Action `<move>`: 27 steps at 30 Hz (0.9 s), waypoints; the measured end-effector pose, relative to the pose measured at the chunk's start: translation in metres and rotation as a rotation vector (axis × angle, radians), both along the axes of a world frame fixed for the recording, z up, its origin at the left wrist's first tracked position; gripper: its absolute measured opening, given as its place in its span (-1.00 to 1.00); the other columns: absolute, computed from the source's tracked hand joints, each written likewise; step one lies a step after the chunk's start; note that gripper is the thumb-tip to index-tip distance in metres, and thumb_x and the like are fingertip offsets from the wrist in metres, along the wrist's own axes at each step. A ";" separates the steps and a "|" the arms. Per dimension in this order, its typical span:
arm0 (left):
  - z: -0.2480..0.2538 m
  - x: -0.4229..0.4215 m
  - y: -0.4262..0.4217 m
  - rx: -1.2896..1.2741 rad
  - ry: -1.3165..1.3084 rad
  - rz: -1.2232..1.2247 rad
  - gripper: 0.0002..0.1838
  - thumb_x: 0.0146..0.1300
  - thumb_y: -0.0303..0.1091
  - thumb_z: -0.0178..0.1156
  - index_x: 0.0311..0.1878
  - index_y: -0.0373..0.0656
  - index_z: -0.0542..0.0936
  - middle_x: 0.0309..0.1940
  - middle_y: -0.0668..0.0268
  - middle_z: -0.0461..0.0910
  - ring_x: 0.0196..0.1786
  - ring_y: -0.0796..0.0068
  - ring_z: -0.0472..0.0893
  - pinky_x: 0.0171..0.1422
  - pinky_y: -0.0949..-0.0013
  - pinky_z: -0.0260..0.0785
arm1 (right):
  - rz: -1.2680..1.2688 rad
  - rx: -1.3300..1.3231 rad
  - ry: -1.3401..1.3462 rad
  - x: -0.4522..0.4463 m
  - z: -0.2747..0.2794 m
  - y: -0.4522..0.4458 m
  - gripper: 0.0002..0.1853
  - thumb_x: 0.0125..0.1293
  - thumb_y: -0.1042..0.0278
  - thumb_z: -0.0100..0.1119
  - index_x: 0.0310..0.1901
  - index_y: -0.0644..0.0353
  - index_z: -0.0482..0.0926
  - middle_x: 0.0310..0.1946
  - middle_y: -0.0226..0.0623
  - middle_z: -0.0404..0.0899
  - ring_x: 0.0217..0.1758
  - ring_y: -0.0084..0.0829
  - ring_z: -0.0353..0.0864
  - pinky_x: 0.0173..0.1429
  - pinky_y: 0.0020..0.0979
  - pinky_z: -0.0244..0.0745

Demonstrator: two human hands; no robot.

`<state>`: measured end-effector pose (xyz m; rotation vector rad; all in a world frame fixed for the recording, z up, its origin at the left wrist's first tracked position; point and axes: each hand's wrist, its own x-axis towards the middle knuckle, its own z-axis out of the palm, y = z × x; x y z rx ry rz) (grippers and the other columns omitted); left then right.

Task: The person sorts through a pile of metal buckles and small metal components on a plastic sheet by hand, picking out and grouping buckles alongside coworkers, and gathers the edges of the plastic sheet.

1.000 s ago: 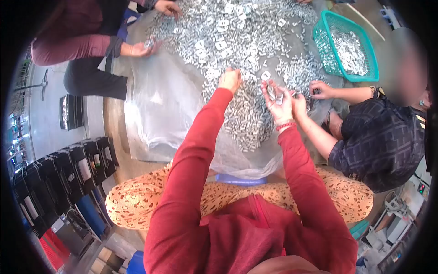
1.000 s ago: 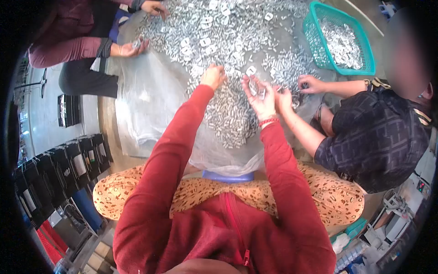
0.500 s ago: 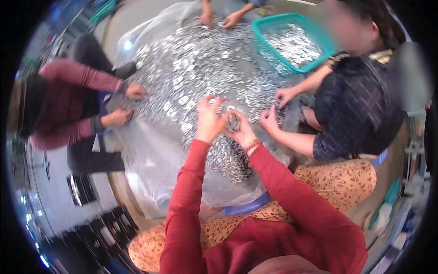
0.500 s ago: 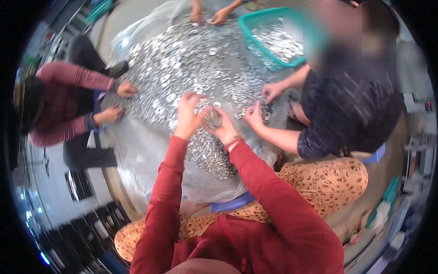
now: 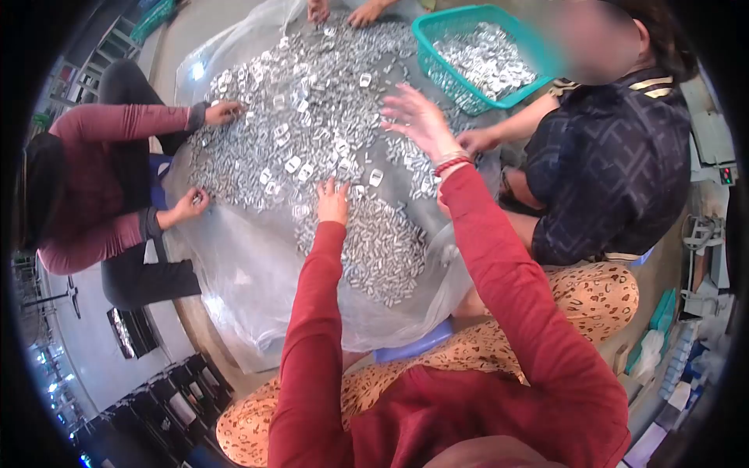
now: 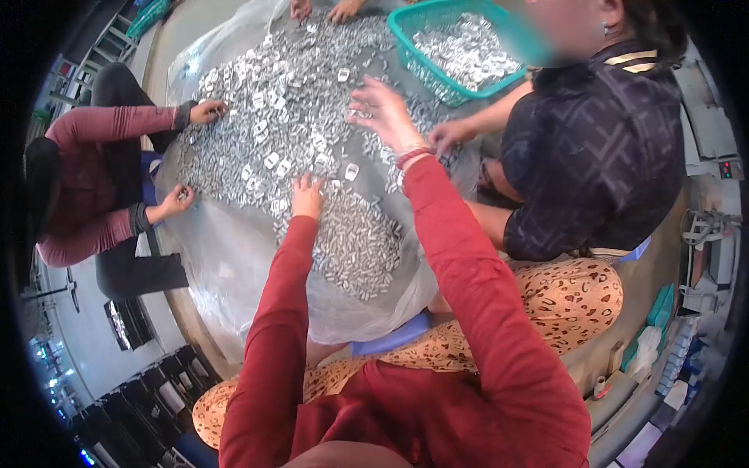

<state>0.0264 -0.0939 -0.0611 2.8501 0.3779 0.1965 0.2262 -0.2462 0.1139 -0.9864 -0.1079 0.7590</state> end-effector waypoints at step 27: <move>0.105 -0.103 0.034 -1.433 0.221 0.370 -0.68 0.21 -0.22 0.14 -0.04 -0.18 0.53 -0.16 0.26 0.55 -0.30 0.43 0.60 -0.29 0.42 0.50 | 0.697 -0.360 0.010 -0.148 -0.056 -0.027 -0.41 0.26 0.34 0.08 0.30 0.08 0.12 0.08 -0.14 0.37 -0.27 -0.42 0.55 -0.29 -0.50 0.53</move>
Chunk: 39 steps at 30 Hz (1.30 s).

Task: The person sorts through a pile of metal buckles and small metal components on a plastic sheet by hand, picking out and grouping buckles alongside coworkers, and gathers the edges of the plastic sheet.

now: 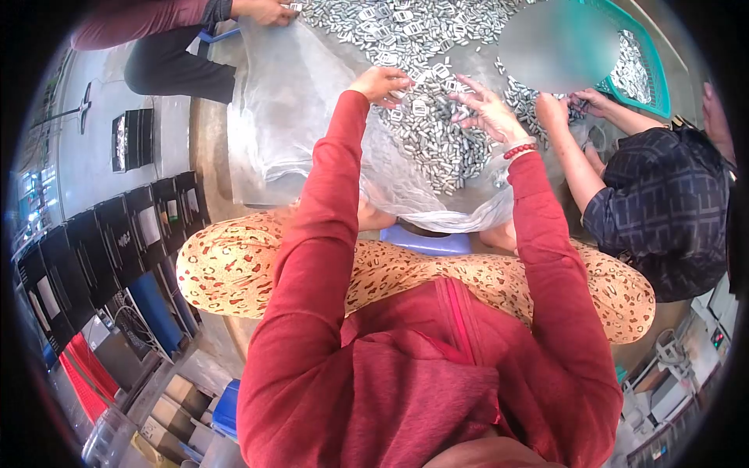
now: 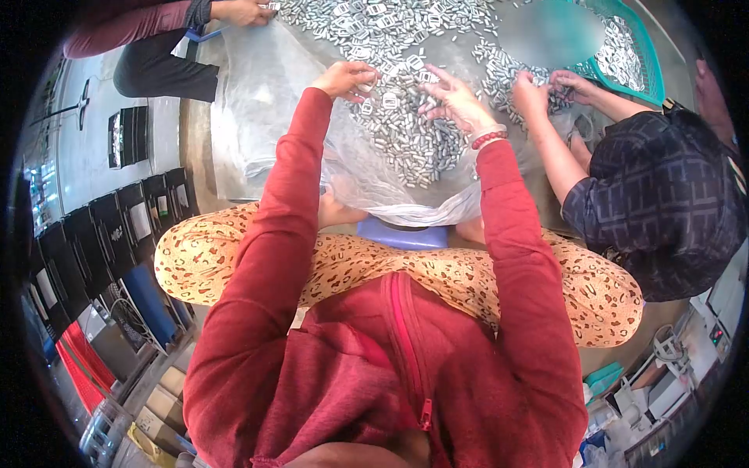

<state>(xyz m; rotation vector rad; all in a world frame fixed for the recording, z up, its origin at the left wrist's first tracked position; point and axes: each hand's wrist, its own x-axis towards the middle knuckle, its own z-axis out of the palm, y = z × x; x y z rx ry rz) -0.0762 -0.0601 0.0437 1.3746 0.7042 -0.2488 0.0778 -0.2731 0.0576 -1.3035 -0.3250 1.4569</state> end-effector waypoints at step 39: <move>-0.040 0.067 -0.032 0.120 0.060 0.148 -0.63 0.07 -0.05 0.23 -0.20 -0.14 0.53 -0.22 0.24 0.56 -0.33 0.41 0.55 -0.38 0.41 0.38 | -0.193 -0.154 -0.350 0.062 -0.057 0.008 -0.71 0.19 0.17 0.17 -0.24 0.25 0.47 -0.40 -0.22 0.58 -0.34 -0.48 0.58 -0.35 -0.44 0.51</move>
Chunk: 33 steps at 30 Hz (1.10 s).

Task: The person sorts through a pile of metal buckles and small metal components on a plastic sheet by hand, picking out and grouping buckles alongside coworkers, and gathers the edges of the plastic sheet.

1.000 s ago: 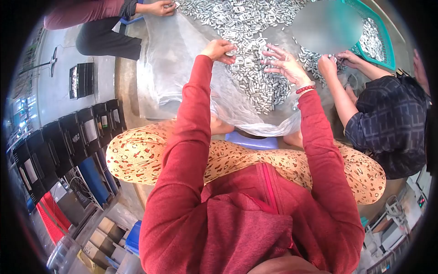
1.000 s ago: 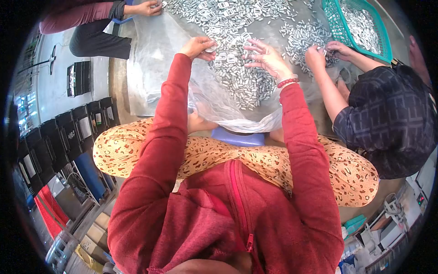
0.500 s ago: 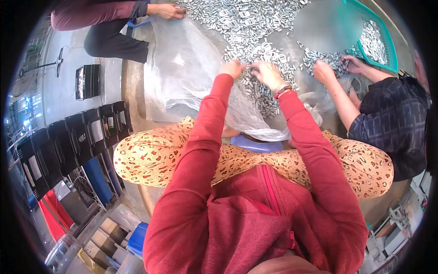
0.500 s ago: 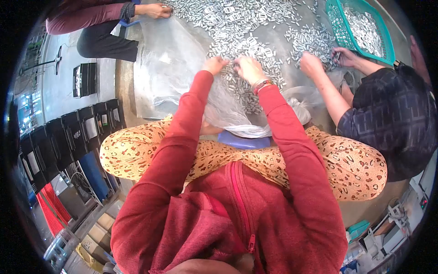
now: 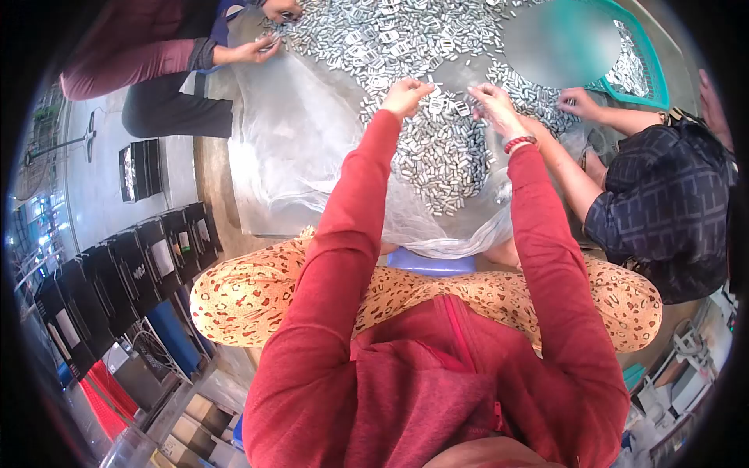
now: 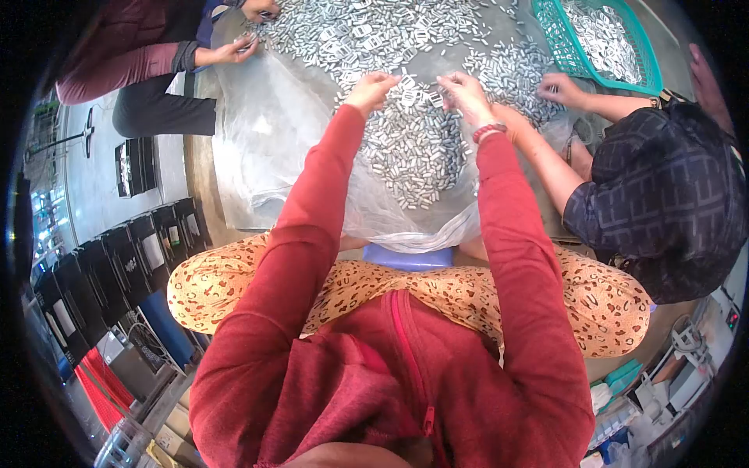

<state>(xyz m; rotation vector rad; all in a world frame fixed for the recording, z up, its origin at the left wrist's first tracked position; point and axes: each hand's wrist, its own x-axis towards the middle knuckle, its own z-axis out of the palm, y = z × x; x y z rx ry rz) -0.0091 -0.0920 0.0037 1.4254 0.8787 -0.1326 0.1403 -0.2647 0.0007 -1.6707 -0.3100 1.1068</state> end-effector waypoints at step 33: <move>0.035 -0.036 0.046 -0.630 -0.611 0.180 -0.68 0.24 -0.01 0.06 -0.34 -0.09 0.42 -0.46 0.40 0.38 -0.39 0.52 0.45 -0.54 0.54 0.21 | 0.333 -0.337 -0.793 -0.026 -0.044 0.030 -0.60 0.04 0.17 0.21 -0.08 0.14 0.49 -0.29 -0.08 0.58 -0.21 -0.16 0.58 -0.16 -0.21 0.45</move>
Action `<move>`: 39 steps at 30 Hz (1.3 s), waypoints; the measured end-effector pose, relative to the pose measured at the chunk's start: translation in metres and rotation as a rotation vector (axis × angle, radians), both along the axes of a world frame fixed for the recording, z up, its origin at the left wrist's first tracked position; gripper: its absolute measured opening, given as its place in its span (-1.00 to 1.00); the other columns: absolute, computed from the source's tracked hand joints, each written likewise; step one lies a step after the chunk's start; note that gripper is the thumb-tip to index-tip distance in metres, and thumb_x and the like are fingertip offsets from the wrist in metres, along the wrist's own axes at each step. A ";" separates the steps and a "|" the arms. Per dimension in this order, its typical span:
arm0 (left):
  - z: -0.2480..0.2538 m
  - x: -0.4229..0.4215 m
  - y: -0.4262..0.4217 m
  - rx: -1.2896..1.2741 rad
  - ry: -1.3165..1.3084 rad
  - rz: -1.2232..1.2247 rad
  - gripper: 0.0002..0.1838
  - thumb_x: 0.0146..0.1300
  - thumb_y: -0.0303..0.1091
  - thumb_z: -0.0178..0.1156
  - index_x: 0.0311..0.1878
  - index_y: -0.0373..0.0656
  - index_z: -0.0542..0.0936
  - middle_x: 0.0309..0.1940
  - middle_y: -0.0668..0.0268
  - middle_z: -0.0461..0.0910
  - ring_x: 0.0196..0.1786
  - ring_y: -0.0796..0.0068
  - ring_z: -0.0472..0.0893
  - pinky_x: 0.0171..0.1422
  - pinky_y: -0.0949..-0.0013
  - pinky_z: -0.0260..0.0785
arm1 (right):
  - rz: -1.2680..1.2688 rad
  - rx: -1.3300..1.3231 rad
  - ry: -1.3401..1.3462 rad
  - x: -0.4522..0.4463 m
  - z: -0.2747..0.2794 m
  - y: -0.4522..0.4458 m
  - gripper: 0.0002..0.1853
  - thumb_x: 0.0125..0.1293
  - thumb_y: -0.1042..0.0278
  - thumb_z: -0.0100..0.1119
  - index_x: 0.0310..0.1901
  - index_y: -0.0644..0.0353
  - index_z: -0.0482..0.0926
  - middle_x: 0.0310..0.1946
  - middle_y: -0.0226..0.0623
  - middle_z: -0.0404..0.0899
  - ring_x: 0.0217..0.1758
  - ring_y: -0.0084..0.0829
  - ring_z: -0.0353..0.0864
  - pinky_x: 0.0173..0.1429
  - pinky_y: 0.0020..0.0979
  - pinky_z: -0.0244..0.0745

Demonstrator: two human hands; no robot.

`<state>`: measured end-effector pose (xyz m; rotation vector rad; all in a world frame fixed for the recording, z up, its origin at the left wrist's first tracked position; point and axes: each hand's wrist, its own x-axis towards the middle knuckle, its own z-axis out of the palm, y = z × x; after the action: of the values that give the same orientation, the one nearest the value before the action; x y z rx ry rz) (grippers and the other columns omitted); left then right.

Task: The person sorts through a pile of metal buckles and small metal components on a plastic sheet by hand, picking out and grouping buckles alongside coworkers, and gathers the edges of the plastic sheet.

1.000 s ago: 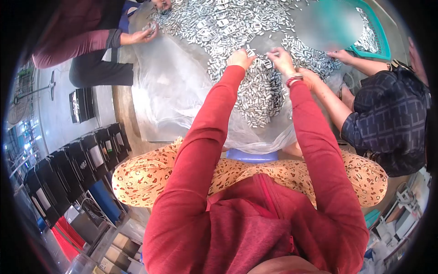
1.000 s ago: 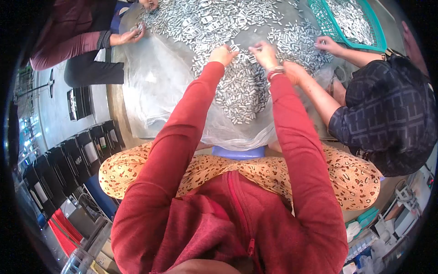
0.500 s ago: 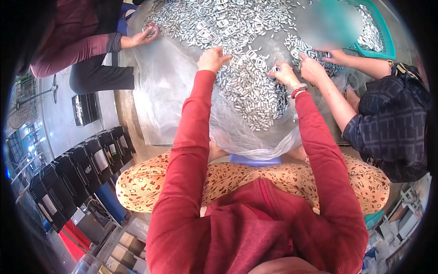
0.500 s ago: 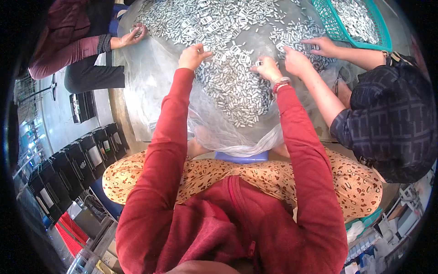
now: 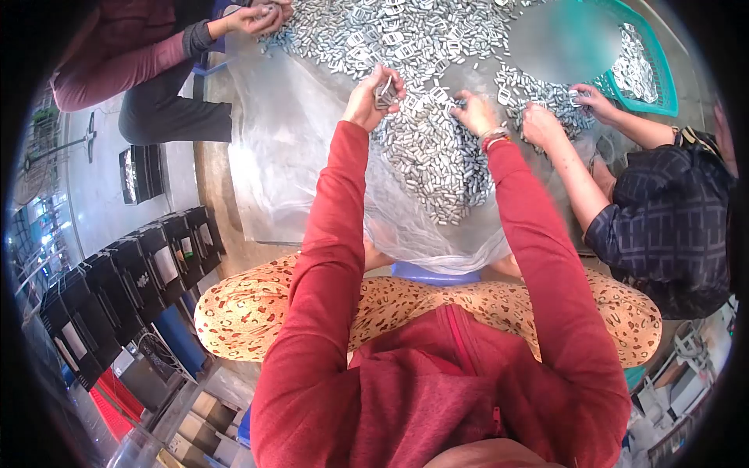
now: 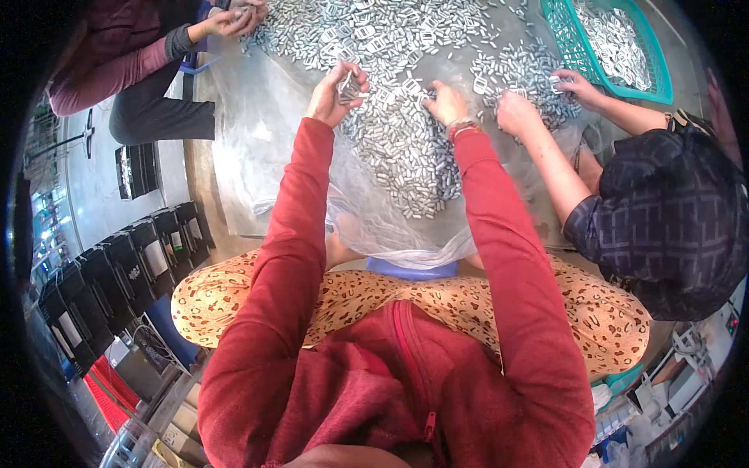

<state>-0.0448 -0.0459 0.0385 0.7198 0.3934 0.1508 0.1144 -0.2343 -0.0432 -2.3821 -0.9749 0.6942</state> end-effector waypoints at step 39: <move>-0.029 0.017 0.004 -0.112 0.142 -0.087 -0.48 0.17 -0.04 0.15 0.08 -0.19 0.35 0.01 0.16 0.47 -0.04 0.19 0.53 -0.25 0.42 0.45 | 0.152 -0.243 -0.224 -0.035 0.008 0.010 -0.72 0.15 0.44 -0.06 -0.06 0.13 0.30 -0.05 -0.03 0.34 0.03 0.10 0.34 -0.04 0.02 0.41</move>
<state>-0.0275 -0.0421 0.0098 0.6376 0.5017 -0.0045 0.0793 -0.2246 -0.0349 -2.6625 -1.2373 0.6403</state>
